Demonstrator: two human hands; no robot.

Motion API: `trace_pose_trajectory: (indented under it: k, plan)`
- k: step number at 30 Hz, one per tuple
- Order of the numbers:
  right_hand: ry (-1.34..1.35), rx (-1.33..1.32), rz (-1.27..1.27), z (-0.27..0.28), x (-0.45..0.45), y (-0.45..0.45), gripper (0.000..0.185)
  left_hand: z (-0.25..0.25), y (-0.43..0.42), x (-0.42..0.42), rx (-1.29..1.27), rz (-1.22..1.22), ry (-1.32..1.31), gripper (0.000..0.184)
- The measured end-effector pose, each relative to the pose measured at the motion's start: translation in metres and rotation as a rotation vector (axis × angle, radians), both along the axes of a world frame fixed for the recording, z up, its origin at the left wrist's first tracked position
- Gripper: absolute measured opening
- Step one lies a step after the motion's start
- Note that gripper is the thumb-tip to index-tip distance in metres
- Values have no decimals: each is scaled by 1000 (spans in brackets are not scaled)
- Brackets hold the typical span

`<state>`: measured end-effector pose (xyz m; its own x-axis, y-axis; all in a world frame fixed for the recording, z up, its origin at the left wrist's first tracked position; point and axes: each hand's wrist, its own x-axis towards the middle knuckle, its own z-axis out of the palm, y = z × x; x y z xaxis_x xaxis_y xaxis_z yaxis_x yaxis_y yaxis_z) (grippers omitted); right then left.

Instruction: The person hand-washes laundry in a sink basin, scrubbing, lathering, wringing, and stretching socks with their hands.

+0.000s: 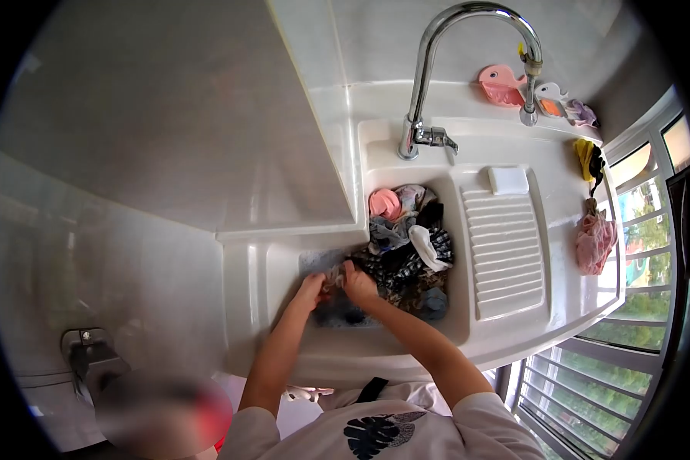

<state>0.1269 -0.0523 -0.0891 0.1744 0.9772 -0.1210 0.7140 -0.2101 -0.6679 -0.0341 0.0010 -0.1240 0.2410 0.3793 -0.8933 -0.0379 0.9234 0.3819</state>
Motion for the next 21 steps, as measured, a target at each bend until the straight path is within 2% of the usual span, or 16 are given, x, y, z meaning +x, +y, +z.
trace_pose_trajectory:
  k: [1, 2, 4, 5, 6, 7, 8, 9, 11, 13, 15, 16, 18, 19, 20, 21]
  plan:
    - [55, -121, 48, 5, 0, -1, 35, -7, -7, 4, 380, -197, 291, 31]
    - [51, -116, 52, 8, 0, -3, 35, -10, -11, 5, 760, -392, 589, 31]
    - [-61, -103, 379, 14, 2, -12, 34, -15, -6, -1, 708, -461, 555, 28]
    - [-93, -118, 445, 17, 5, -13, 31, 17, 1, 6, 522, -561, 562, 25]
    - [-92, -117, 450, -4, 9, -15, 31, 37, 4, 10, 333, -654, 564, 24]
    - [-179, -74, 499, -46, 11, -15, 28, 32, 0, 8, 334, -649, 567, 24]
    - [-265, -31, 543, -69, 11, -15, 26, 20, -5, 4, 420, -518, 541, 23]
    - [-265, -27, 542, -54, 9, -15, 26, 8, -8, 2, 506, -388, 512, 25]
    - [-192, -295, 182, -20, -1, -17, 21, -14, -5, -1, 501, -385, 570, 26]
    - [-52, -212, 52, 19, -23, -5, 17, -54, -6, -11, 492, -384, 627, 28]
    - [218, -2, 84, 57, -43, -8, 15, -31, -6, -6, 372, -262, 473, 27]
    - [218, -3, 77, 73, -44, -11, 15, -18, -7, -3, 296, -170, 347, 26]
    - [269, 458, 351, 95, -44, -12, 18, 11, -8, 5, 137, -3, 69, 25]
    - [171, 574, 322, 88, -40, -6, 22, 26, -10, 11, 82, 66, -31, 25]
    - [173, 575, 321, 79, -35, 1, 22, 37, -11, 16, 38, 125, -127, 25]
    - [144, 478, 206, 68, -29, 9, 23, 45, -13, 18, -3, 175, -226, 25]
